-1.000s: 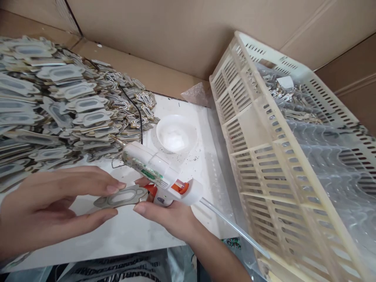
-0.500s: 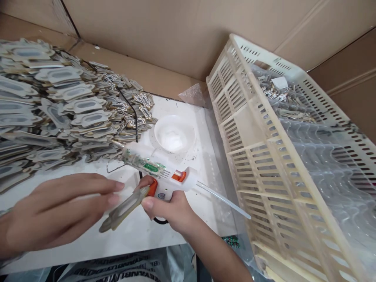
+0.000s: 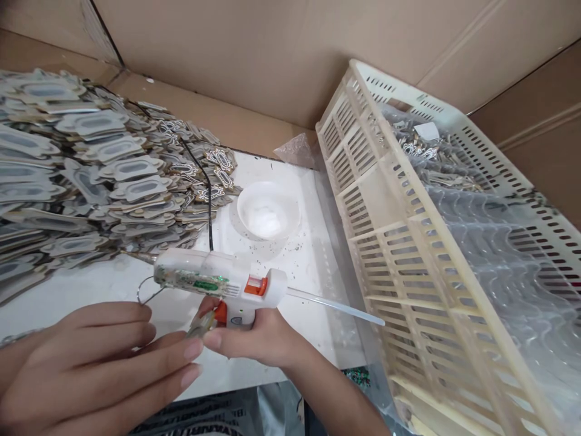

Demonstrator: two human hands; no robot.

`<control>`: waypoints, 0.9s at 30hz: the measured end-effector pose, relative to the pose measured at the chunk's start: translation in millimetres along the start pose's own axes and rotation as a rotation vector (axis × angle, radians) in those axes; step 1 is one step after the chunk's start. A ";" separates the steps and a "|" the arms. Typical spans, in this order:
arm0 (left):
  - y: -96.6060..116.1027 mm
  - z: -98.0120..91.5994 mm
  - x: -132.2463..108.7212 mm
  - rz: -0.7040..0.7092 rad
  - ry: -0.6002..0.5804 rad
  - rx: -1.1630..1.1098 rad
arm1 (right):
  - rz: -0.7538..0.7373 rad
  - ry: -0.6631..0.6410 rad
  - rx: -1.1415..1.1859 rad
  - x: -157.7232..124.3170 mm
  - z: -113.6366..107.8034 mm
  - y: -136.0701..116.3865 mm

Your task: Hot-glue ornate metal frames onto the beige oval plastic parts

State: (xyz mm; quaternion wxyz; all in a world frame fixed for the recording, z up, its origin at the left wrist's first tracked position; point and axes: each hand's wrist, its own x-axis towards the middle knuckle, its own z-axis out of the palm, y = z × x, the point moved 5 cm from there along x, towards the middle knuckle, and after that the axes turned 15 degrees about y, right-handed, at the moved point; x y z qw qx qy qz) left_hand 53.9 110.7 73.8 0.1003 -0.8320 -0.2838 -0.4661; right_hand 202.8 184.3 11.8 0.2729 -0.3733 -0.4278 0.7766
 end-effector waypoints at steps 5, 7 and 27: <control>-2.8 0.4 1.9 0.197 -0.044 -0.042 | 0.005 0.043 -0.018 -1.2 0.5 -2.2; -2.9 0.8 3.1 0.167 -0.032 -0.026 | 0.044 0.067 -0.016 -2.7 1.2 -1.2; -62.3 -32.9 10.8 -0.510 0.122 0.192 | -0.172 0.337 -0.212 -7.9 -18.3 -22.5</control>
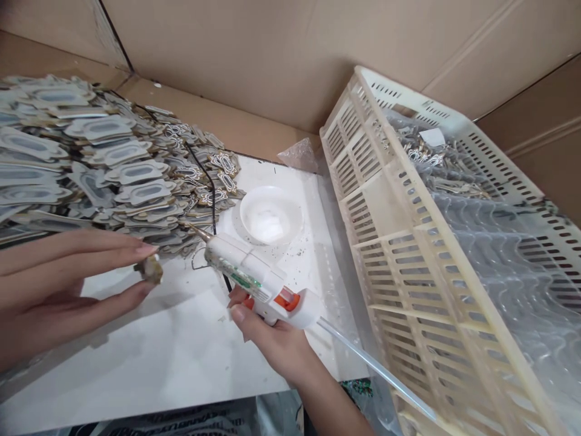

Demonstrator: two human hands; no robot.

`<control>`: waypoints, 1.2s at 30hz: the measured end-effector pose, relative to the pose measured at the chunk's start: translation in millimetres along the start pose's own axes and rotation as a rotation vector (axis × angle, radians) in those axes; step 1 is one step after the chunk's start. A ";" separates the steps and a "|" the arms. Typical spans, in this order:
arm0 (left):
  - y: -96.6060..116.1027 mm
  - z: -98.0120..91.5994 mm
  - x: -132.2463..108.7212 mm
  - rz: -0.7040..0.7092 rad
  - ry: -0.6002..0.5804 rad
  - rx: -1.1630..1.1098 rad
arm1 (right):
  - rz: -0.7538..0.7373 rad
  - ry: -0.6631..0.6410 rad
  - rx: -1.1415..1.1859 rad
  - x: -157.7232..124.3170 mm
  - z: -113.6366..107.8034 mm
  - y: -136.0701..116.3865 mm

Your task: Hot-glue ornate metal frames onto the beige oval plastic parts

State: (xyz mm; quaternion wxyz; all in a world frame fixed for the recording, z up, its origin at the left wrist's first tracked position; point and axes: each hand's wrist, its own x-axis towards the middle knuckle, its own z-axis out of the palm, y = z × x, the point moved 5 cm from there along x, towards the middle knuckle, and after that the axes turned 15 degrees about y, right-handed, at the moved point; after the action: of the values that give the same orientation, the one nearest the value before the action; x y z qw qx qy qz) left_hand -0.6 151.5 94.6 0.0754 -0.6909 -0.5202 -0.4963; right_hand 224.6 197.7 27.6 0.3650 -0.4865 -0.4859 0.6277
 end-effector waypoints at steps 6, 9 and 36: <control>2.2 5.0 9.2 0.095 -0.058 -0.114 | -0.020 -0.005 0.018 -1.5 -5.2 6.0; 3.5 13.6 6.9 0.148 -0.122 -0.203 | 0.000 -0.043 0.020 -2.2 -5.7 9.6; 13.0 31.2 -15.3 0.198 -0.223 -0.331 | 0.038 -0.082 0.105 0.2 3.5 3.1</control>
State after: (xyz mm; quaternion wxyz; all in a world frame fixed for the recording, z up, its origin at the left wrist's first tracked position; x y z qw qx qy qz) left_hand 29.1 155.2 72.9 -0.0488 -0.7921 -0.3665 -0.4856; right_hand 221.2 196.2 24.7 0.3578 -0.4496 -0.4576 0.6785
